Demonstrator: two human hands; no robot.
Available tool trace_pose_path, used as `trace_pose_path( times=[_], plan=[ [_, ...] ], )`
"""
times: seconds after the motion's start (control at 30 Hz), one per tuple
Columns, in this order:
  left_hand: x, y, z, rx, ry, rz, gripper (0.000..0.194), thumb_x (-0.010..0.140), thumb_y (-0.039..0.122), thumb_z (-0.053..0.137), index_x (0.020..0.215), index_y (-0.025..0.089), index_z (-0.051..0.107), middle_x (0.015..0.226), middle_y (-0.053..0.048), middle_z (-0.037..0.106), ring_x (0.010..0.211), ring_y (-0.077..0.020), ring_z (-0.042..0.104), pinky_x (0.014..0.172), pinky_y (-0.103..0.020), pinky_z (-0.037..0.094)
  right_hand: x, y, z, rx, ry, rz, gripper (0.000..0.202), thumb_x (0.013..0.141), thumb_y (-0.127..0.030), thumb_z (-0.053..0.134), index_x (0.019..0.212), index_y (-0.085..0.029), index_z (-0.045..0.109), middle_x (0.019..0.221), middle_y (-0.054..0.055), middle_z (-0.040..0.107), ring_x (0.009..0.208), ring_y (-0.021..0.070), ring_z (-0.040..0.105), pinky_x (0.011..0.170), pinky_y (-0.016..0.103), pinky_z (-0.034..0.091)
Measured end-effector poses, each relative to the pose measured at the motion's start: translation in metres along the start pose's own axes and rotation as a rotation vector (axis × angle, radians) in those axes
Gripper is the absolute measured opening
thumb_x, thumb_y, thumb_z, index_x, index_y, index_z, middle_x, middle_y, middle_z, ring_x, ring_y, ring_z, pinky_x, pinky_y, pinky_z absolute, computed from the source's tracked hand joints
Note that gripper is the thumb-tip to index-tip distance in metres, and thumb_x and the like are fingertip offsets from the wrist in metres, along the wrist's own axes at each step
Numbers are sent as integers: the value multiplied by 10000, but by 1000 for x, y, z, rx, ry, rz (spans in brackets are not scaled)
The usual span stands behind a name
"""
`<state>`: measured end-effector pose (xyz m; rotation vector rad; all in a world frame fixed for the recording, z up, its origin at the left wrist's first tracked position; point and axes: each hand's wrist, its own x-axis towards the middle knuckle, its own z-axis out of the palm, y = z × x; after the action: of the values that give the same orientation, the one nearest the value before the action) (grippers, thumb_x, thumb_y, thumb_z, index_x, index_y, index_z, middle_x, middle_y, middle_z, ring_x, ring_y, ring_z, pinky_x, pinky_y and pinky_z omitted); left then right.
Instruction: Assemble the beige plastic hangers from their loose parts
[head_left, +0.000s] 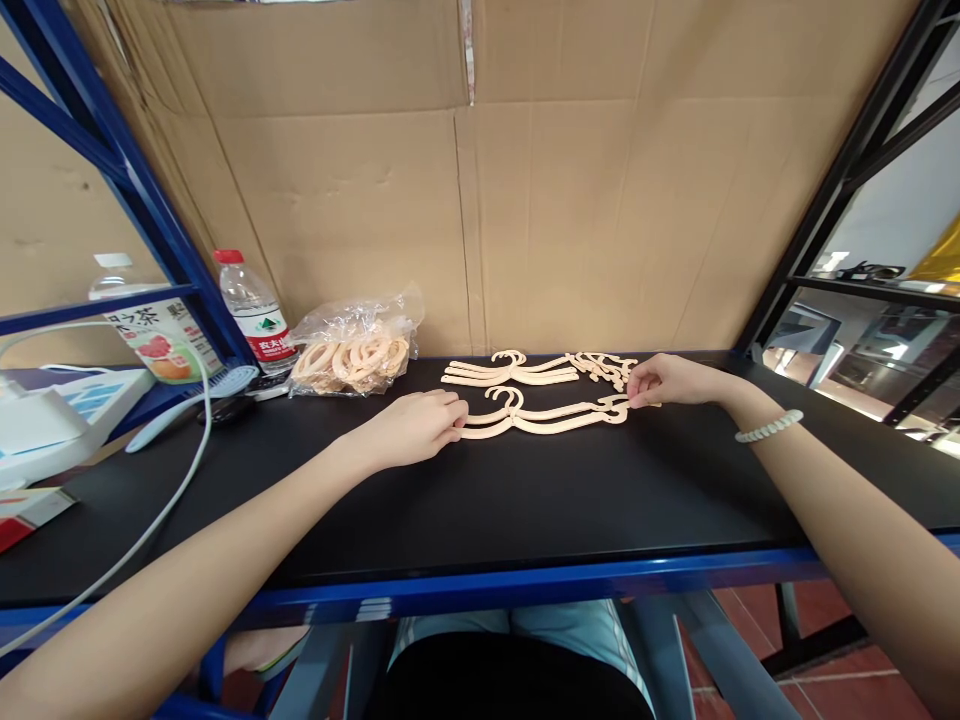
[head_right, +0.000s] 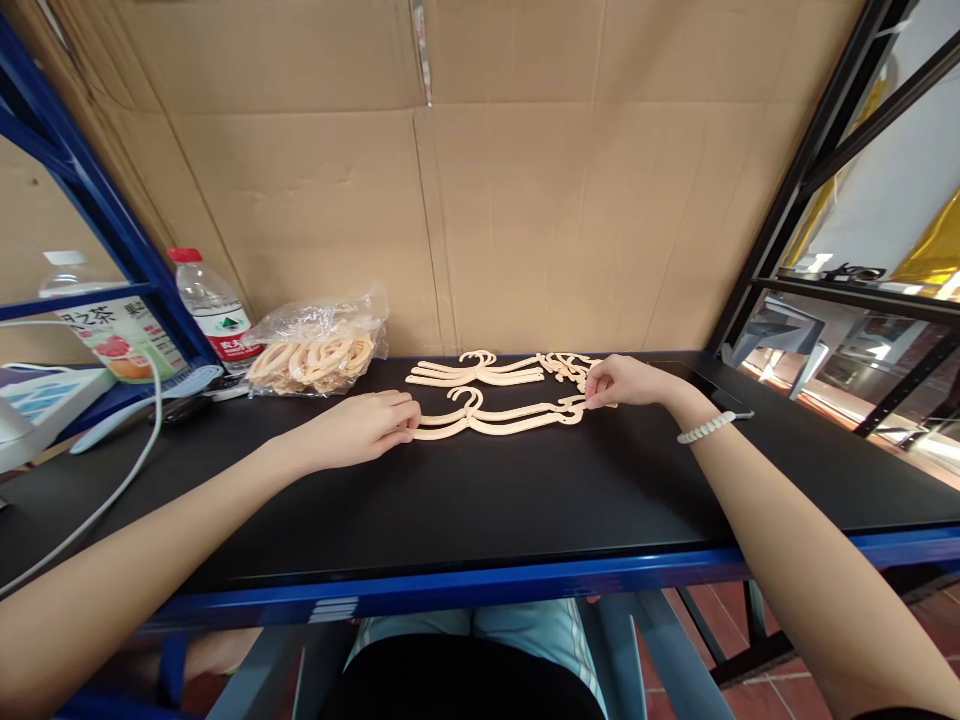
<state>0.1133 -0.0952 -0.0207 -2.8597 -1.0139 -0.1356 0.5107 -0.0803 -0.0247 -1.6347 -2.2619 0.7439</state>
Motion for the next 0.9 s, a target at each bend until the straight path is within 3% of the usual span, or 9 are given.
trace_pose_path(
  times=[0.4, 0.57, 0.73, 0.9],
  plan=[
    [0, -5, 2, 311, 78, -42, 126, 893, 166, 430, 812, 175, 525, 835, -61, 604, 767, -213, 564, 658, -318, 394, 8, 1, 9, -92, 135, -35, 153, 633, -307, 662, 720, -187, 627, 722, 34, 681, 701, 207, 639, 646, 299, 472],
    [2, 4, 6, 203, 150, -24, 120, 896, 175, 444, 960, 168, 545, 987, -71, 610, 946, -222, 567, 765, -321, 450, 6, -11, 14, -193, 220, -38, 118, 663, -245, 607, 759, -182, 636, 749, 33, 678, 671, 189, 619, 617, 285, 460],
    [4, 9, 17, 113, 143, 17, 311, 939, 261, 420, 1225, 161, 491, 1240, -100, 563, 1141, -242, 512, 920, -380, 430, 1, -29, 20, -160, 210, -153, 270, 745, -376, 597, 913, -179, 671, 873, 51, 677, 697, 180, 598, 643, 289, 460],
    [4, 3, 23, 93, 106, 9, 324, 938, 169, 380, 1237, 166, 505, 1250, -82, 580, 1136, -224, 529, 946, -365, 427, 3, -30, 26, -202, 127, -222, 529, 718, -501, 653, 1101, -136, 646, 1061, 108, 624, 756, 189, 587, 662, 301, 455]
  ],
)
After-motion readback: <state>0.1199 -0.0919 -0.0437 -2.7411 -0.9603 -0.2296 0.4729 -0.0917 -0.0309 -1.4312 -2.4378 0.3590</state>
